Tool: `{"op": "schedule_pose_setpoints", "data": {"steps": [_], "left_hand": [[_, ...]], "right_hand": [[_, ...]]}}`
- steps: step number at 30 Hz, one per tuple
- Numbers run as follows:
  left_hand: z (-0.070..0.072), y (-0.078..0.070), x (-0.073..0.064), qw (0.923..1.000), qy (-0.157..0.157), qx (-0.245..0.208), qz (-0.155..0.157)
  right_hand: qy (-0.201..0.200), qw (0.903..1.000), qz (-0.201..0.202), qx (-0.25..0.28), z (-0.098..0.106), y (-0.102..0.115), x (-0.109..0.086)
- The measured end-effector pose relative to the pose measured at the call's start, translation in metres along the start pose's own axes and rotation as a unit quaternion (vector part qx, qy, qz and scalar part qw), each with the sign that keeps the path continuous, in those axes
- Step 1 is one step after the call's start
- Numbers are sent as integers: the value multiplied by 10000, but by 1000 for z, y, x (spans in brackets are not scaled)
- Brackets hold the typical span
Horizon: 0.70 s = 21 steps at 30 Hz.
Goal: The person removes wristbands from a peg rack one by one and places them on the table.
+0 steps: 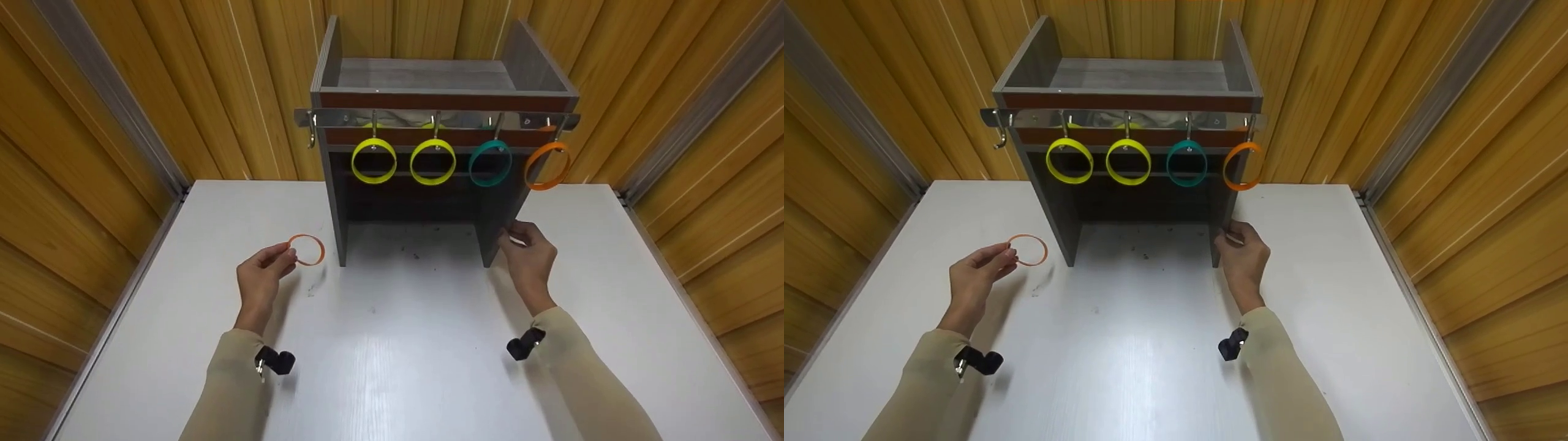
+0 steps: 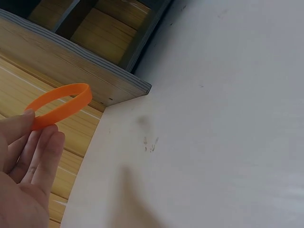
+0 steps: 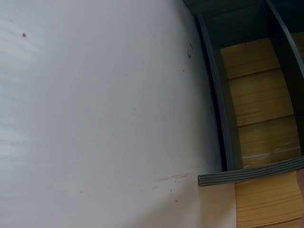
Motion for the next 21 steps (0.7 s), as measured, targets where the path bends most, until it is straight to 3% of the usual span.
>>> {"op": "schedule_pose_setpoints", "data": {"steps": [9,21], "left_hand": [[1,9,3,9997,143,99,196],[2,13,12,9992,194,33,361]], "right_hand": [[36,9996,-187,-203,0,-5,-4],[-2,9998,-167,-75,2,4,-1]]}}
Point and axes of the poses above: each hand's wrist, its own x-axis towards the middle knuckle, its own z-axis out of the back of the hand, y = z × x, the point moved 3 cm from there along x, towards the middle knuckle, and after that the axes turned 14 degrees about y, right-handed, at the moved point
